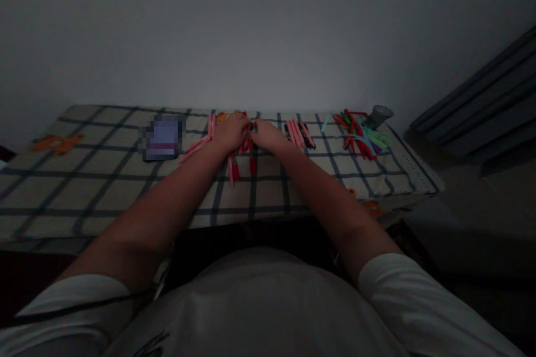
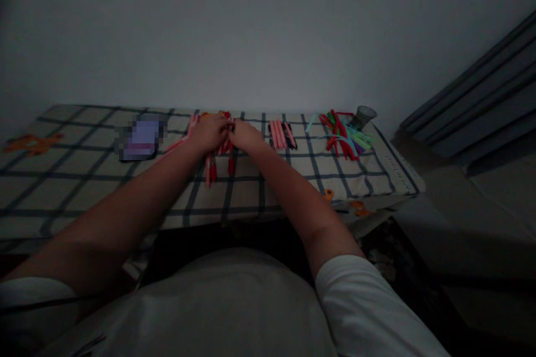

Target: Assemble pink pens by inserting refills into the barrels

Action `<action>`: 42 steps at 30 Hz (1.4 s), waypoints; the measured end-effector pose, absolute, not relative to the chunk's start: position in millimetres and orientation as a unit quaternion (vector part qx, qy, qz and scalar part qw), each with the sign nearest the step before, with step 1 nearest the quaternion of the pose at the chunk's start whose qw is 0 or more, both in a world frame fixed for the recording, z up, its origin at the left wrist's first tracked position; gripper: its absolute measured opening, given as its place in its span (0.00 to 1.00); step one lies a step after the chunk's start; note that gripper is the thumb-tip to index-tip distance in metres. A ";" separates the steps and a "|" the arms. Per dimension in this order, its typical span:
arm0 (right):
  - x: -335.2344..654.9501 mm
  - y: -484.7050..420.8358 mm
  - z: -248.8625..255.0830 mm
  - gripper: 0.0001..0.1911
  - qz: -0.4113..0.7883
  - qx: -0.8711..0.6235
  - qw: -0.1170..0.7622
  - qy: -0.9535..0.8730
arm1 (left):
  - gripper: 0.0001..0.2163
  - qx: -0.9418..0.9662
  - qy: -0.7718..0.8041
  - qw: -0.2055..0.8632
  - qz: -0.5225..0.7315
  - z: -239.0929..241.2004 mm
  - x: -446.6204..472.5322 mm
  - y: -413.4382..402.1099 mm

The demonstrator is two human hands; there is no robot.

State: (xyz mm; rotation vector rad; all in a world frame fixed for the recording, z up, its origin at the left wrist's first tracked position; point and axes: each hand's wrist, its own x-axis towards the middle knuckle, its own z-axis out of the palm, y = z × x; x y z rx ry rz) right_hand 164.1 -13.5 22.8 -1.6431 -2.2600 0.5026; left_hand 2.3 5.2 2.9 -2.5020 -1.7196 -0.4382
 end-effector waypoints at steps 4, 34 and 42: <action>162.3 -6.2 17.9 0.25 0.195 -0.526 0.138 -0.816 | 0.23 -0.847 -0.520 0.046 -0.100 5.6 -3.3 14.3; 177.4 15.7 -12.8 0.25 0.216 -0.533 0.213 -0.790 | 0.23 -0.848 -0.492 -0.003 -0.196 -23.9 -22.9 40.6; 182.8 26.6 -21.4 0.21 0.200 -0.479 0.219 -0.826 | 0.23 -0.846 -0.482 -0.009 -0.230 -28.7 -24.3 41.3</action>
